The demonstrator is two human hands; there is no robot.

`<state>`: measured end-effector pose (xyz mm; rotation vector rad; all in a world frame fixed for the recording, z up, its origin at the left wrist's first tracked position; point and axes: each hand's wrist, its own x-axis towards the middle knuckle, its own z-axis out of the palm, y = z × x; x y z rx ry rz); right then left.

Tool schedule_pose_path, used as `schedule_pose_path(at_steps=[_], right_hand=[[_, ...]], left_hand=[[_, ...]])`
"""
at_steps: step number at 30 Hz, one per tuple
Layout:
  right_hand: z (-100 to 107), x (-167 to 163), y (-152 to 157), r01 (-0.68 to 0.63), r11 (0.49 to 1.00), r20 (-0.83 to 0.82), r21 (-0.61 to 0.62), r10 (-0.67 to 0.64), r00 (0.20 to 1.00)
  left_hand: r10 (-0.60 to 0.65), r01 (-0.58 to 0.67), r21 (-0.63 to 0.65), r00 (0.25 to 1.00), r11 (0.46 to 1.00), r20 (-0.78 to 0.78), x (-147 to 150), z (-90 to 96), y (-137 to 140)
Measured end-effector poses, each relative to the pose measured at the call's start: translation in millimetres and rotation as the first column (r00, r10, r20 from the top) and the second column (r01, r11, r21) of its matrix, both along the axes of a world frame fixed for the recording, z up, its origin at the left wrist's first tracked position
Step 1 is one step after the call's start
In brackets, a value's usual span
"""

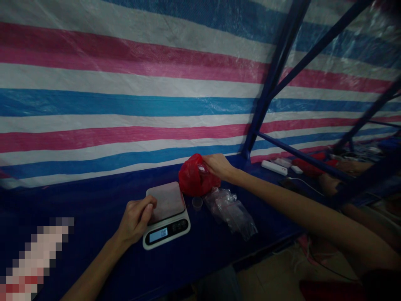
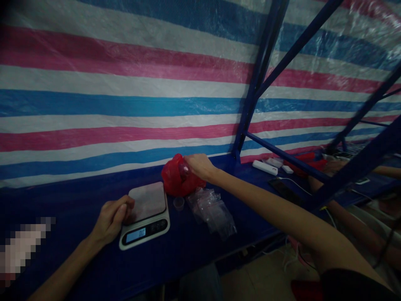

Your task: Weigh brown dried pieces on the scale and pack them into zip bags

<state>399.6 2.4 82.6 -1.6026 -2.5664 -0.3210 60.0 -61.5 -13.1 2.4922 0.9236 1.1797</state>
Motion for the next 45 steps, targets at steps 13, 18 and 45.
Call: schedule_pose_path(at_steps=[13,18,45], right_hand=[[4.4,6.6,4.8,0.000,0.998,-0.068,0.057,0.004,0.998],[4.9,16.6,6.4,0.054,0.993,-0.318,0.103,-0.019,0.948],[-125.4,56.7,-165.1,-0.047,0.969,-0.351,-0.242,-0.042,0.936]], left_hand=[[-0.003,0.003,0.018,1.000,1.000,-0.001,-0.6,0.3,0.2],[-0.005,0.005,0.003,1.000,1.000,0.021,-2.3,-0.1,0.4],[0.419,-0.424,0.018,0.900,0.906,0.120,10.5,13.8,19.5]])
